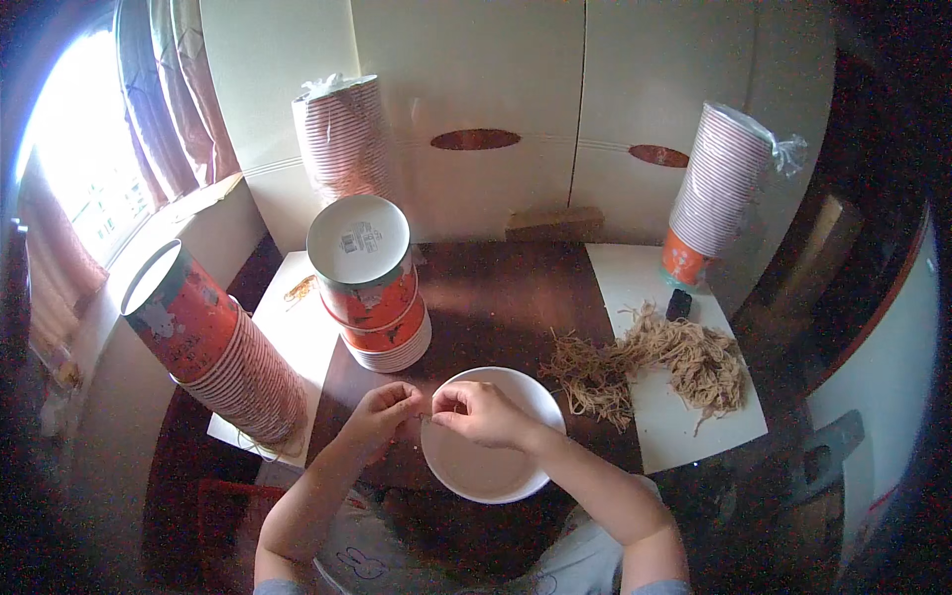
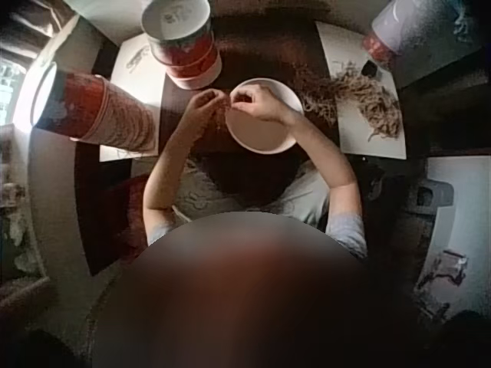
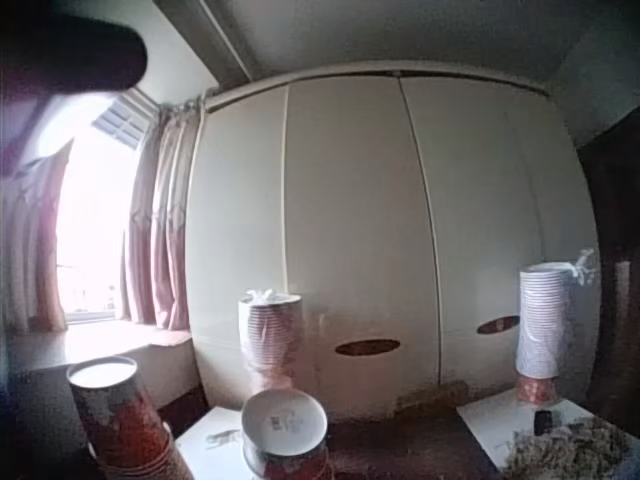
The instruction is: Assembling paper packaging by threading string through bowls and organizing materials.
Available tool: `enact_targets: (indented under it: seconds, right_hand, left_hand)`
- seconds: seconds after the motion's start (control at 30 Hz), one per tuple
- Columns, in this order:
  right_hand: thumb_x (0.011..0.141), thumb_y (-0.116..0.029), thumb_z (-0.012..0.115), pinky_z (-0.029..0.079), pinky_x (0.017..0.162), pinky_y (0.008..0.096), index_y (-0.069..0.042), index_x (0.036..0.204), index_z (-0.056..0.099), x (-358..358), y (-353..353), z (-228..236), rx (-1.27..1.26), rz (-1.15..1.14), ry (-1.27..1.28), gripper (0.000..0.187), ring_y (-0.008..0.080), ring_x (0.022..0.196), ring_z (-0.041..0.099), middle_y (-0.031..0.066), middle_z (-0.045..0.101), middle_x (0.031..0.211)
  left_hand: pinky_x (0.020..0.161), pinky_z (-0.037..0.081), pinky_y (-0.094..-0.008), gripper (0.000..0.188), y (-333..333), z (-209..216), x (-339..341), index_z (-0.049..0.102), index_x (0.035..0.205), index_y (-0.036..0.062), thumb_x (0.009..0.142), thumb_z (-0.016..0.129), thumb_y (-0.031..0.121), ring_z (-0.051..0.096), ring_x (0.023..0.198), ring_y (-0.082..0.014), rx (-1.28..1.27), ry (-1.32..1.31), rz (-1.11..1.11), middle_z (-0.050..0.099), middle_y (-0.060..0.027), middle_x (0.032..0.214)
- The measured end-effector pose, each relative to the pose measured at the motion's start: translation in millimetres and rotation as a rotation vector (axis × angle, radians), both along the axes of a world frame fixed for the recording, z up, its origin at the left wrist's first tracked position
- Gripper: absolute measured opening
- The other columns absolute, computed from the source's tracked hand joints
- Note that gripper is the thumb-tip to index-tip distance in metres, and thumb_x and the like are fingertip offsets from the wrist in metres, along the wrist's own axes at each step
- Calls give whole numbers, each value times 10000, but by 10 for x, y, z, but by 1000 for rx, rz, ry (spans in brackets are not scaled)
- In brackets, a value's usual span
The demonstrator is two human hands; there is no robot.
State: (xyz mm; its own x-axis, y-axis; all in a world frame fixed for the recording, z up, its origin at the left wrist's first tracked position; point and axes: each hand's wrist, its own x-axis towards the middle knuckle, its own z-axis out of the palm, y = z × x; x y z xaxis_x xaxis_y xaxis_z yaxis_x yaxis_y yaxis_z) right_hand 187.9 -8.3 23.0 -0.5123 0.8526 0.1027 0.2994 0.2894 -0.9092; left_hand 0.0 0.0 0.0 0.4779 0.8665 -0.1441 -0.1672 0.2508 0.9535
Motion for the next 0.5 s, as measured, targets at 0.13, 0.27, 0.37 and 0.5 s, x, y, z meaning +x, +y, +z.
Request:
enact_targets:
  seconds: [0.13, 0.27, 0.37, 0.5]
  right_hand:
    - [756, -63, 573, 423, 656, 236, -28, 790, 550, -5, -7, 43, 21, 7, -17, 54, 76, 705, 510, 17, 560, 731]
    - [760, -40, 559, 419, 656, 232, -21, 791, 546, -28, -13, 46, 11, 18, 47, 38, 65, 705, 500, 9, 553, 729]
    - [782, -52, 557, 414, 662, 222, -25, 799, 547, -24, 3, 0, -59, 48, 107, 34, 61, 711, 491, -5, 545, 738]
    - [805, -78, 558, 410, 668, 212, -26, 801, 547, -1, 23, 1, -183, 24, 208, 53, 59, 722, 485, -13, 539, 750]
  left_hand:
    - [432, 399, -198, 149, 9, 10, 8, 508, 874, 56, 850, 519, 203, 504, 503, -77, 0, 19, 14, 545, -9, 686]
    - [460, 408, -195, 138, 6, 10, -2, 511, 874, 64, 849, 513, 200, 520, 565, -68, 4, 103, 5, 545, -4, 699]
    - [484, 414, -190, 149, 8, -40, -2, 511, 876, 64, 845, 517, 210, 521, 596, -62, 7, 67, -25, 545, -2, 714]
    - [488, 412, -184, 150, -6, 32, 12, 508, 879, 61, 839, 525, 204, 514, 582, -62, 93, 150, 7, 541, 0, 715]
